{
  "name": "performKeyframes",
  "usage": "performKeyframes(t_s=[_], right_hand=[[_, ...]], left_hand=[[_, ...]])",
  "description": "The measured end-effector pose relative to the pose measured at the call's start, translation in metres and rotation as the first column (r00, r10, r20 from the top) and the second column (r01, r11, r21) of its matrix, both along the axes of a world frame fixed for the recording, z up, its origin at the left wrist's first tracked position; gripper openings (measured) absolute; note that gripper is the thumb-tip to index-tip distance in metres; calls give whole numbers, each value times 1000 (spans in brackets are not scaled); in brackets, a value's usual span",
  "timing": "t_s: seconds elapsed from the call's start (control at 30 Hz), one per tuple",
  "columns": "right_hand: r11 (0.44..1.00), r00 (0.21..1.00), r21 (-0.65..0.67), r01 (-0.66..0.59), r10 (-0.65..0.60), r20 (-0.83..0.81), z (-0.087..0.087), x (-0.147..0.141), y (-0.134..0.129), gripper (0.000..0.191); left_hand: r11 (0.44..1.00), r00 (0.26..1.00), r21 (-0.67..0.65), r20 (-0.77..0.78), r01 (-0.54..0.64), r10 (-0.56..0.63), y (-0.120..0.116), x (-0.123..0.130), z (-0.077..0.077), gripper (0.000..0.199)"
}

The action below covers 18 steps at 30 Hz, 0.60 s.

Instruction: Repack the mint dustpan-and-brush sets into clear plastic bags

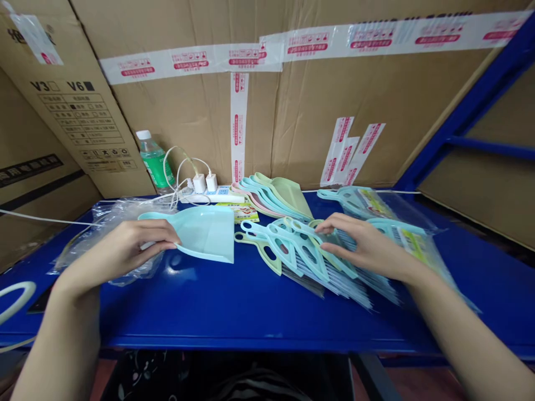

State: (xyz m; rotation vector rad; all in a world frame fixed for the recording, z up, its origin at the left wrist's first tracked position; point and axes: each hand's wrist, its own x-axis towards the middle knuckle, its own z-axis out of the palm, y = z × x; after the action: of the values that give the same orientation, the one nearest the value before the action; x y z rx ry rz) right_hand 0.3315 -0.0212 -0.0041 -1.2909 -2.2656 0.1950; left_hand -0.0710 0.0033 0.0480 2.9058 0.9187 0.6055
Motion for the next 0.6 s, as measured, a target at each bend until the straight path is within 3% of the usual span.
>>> performKeyframes(t_s=[0.4, 0.6], right_hand=[[997, 995, 66, 47, -52, 82, -8, -12, 9, 31], [985, 989, 171, 28, -52, 138, -10, -16, 17, 24]], left_hand=[[944, 991, -316, -60, 94, -119, -5, -7, -5, 29], [936, 986, -317, -20, 150, -165, -13, -13, -15, 34]])
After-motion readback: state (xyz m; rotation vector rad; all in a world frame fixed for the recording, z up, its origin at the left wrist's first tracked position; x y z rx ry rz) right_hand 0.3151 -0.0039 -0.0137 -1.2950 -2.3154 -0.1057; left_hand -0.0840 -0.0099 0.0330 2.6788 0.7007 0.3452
